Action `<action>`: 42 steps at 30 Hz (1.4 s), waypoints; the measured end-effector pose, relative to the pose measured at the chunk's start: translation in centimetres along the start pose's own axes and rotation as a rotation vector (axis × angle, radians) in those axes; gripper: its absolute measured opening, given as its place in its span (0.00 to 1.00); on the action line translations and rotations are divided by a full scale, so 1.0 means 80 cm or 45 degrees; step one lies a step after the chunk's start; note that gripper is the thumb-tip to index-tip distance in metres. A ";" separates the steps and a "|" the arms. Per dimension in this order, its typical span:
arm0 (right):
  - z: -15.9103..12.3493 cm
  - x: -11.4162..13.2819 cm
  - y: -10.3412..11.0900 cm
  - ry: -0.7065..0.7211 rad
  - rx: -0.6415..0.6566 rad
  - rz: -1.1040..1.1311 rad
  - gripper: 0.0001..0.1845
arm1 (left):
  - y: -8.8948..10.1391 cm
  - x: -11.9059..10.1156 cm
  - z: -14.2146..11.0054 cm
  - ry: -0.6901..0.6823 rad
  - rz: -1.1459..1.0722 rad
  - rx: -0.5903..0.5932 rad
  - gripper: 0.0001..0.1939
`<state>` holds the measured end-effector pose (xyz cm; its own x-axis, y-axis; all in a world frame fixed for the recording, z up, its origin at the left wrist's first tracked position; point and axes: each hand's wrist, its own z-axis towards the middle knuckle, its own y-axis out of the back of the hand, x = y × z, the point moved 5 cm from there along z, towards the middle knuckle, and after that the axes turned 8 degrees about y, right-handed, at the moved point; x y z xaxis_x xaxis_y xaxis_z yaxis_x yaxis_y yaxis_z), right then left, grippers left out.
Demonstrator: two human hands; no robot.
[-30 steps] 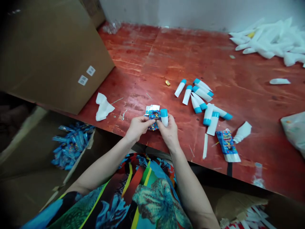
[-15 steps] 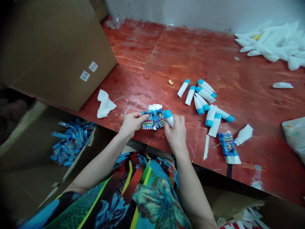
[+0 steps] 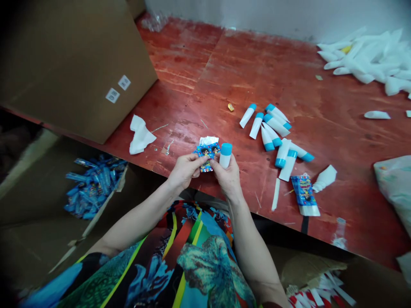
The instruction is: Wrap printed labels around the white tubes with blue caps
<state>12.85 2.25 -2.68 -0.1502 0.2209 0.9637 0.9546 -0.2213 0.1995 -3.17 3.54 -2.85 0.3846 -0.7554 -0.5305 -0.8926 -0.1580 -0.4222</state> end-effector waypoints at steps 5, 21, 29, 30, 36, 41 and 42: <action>-0.008 0.002 -0.008 0.128 -0.023 -0.114 0.24 | -0.004 0.006 0.000 0.044 -0.099 -0.056 0.31; -0.035 0.010 0.009 0.041 0.306 -0.001 0.37 | 0.009 0.001 -0.003 0.027 -0.183 -0.158 0.31; -0.084 0.036 0.021 0.289 0.376 -0.661 0.32 | 0.011 0.004 -0.004 -0.030 -0.179 -0.178 0.29; -0.085 0.037 0.020 0.303 0.381 -0.719 0.33 | 0.011 0.005 -0.006 -0.045 -0.178 -0.178 0.29; -0.090 0.042 0.023 0.374 0.429 -1.014 0.38 | 0.015 0.013 -0.019 -0.092 -0.207 -0.179 0.28; -0.095 0.038 0.034 0.363 0.497 -1.046 0.40 | 0.013 0.028 -0.032 -0.070 -0.251 -0.152 0.27; -0.097 0.037 0.036 0.366 0.496 -1.036 0.41 | 0.013 0.031 -0.033 -0.067 -0.254 -0.144 0.27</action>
<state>13.15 -5.08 2.09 -0.8159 -0.0862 0.5717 0.5395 0.2421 0.8065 -3.77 -0.23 -2.66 0.5652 -0.6682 -0.4837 -0.8172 -0.3733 -0.4392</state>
